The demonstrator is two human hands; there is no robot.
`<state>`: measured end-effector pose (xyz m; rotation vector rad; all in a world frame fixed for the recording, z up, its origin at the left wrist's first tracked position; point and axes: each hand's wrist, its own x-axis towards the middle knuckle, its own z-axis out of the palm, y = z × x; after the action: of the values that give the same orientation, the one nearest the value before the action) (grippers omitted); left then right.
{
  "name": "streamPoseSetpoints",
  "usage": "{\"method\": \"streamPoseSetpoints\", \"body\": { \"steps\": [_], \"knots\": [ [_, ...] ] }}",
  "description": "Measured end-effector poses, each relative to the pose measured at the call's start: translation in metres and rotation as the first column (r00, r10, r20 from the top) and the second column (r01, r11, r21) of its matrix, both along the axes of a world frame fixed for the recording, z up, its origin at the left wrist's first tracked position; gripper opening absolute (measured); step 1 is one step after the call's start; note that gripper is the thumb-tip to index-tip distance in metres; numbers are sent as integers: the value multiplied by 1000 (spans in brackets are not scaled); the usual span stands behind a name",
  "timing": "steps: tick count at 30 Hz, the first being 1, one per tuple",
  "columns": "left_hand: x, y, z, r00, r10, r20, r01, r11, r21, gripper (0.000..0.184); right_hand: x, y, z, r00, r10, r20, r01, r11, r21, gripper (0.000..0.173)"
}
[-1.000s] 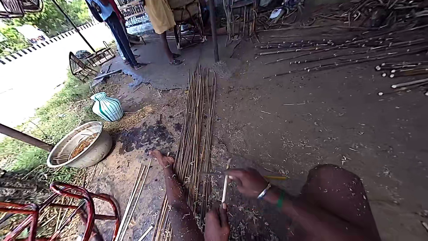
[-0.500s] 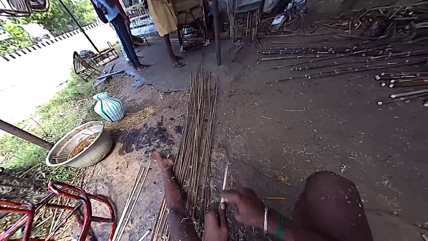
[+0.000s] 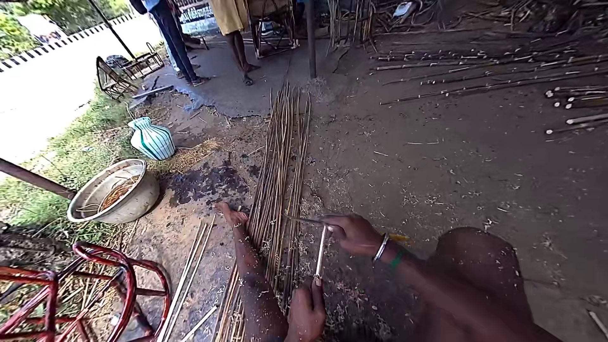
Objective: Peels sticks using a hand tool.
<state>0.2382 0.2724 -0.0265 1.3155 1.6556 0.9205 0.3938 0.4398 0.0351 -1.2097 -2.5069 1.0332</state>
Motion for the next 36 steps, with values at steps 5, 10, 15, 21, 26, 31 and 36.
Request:
{"method": "streamPoseSetpoints", "body": {
  "steps": [5,10,15,21,26,31,36],
  "knots": [
    [2,6,1,994,68,-80,-63,996,68,35,-10,-61,-4,988,148,32,-148,989,1,41],
    [8,3,12,979,63,-195,-68,998,-19,38,-5,7,6,1000,5,26,-5,1000,-6,36],
    [4,12,11,977,104,-188,-108,994,-8,38,-12,-47,7,980,176,93,-170,983,-65,45],
    [0,13,14,991,63,-121,-62,998,6,43,-10,-4,13,994,85,65,-82,996,-44,40],
    [3,16,19,953,87,-289,-87,996,13,41,-12,-15,15,990,122,68,-123,992,14,41],
    [6,7,17,960,114,-256,-119,993,-4,41,-17,-13,9,993,99,67,-95,994,-60,42],
    [2,7,18,942,136,-306,-121,990,67,40,-17,-8,21,992,112,64,-115,993,35,41]
  ]
}}
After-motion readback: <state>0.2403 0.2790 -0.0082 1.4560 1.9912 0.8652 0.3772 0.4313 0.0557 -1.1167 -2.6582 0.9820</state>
